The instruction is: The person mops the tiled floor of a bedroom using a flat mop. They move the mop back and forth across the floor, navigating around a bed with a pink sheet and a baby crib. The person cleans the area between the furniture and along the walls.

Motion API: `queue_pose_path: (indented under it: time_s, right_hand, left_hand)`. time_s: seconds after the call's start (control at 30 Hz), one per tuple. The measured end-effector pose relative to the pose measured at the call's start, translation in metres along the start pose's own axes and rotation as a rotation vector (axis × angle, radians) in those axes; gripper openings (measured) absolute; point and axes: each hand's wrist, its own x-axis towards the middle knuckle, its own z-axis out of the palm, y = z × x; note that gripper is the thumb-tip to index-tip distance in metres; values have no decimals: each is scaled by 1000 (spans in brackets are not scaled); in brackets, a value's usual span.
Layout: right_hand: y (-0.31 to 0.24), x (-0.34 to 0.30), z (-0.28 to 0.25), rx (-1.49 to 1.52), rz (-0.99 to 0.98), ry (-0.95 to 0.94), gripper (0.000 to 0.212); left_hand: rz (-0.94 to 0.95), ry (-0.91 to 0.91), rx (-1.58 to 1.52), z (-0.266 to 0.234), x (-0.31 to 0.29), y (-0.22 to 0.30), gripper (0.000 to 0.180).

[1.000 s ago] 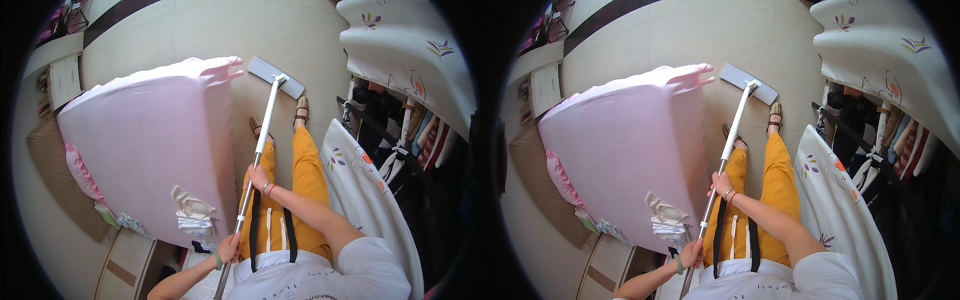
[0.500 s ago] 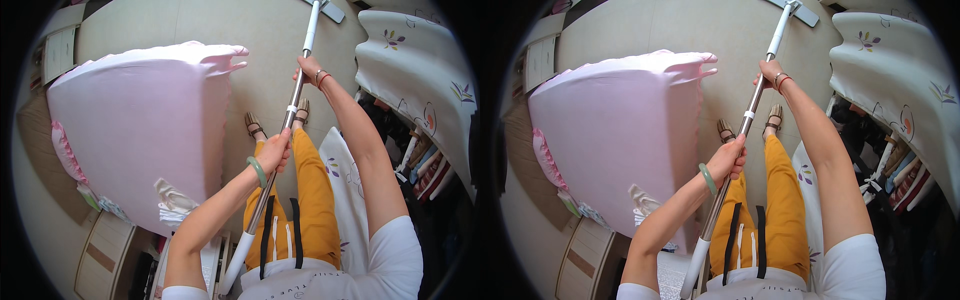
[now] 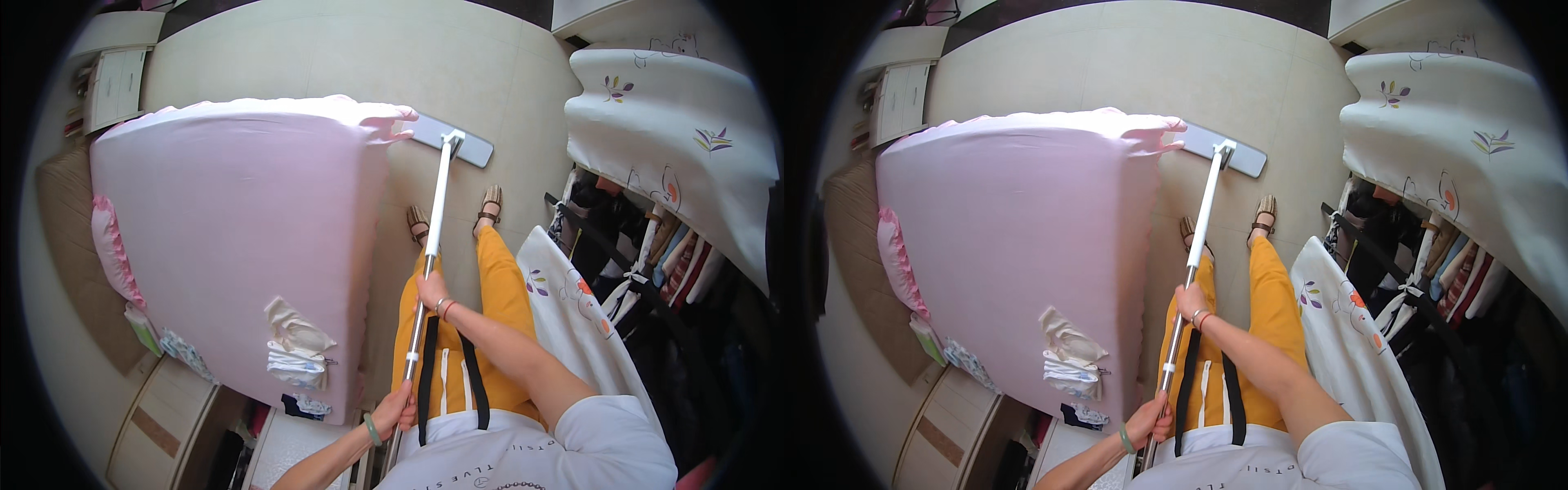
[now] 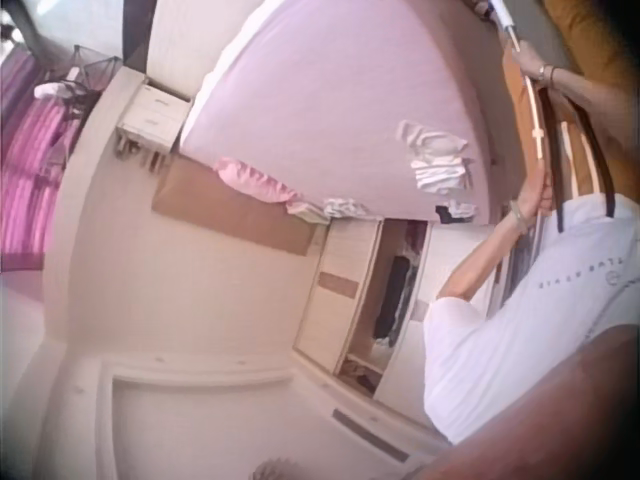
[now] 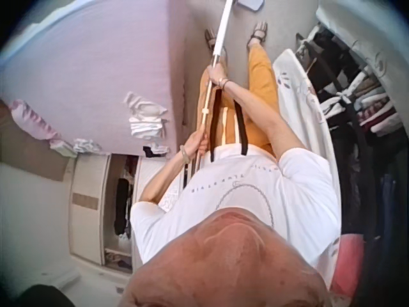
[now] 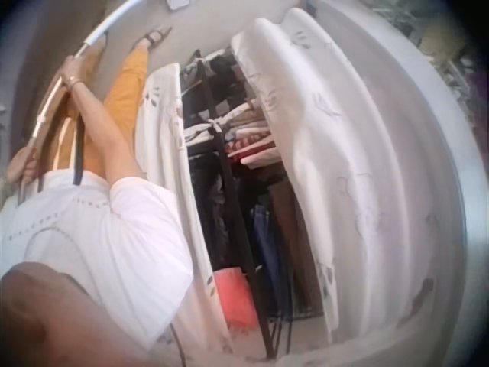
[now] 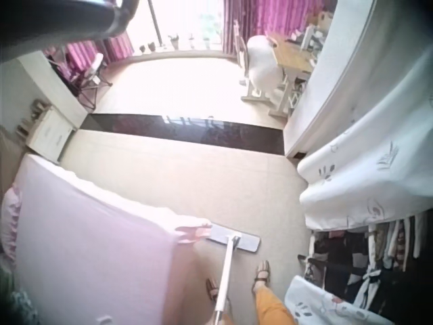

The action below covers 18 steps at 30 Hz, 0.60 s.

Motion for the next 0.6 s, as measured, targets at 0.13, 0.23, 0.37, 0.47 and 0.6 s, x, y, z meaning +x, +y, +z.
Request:
queue_pose_path:
  time_s: [0.13, 0.23, 0.37, 0.47, 0.6]
  right_hand:
    - [36, -20, 19, -6, 38, -54, 20]
    - [27, -13, 12, -32, 18, -112, 20]
    - [-38, 10, -13, 21, -67, -110, 22]
    - [-116, 45, -47, 16, -107, -121, 22]
    - [-235, 83, -96, 19, -215, -20, 20]
  left_hand:
    - [-31, -15, -26, -17, -16, -28, 43]
    - [7, -21, 24, -16, -17, -19, 44]
    - [53, -7, 76, 10, -13, 41, 43]
    - [151, 23, 182, 44, -3, 112, 44]
    - [244, -21, 259, 105, 4, 219, 44]
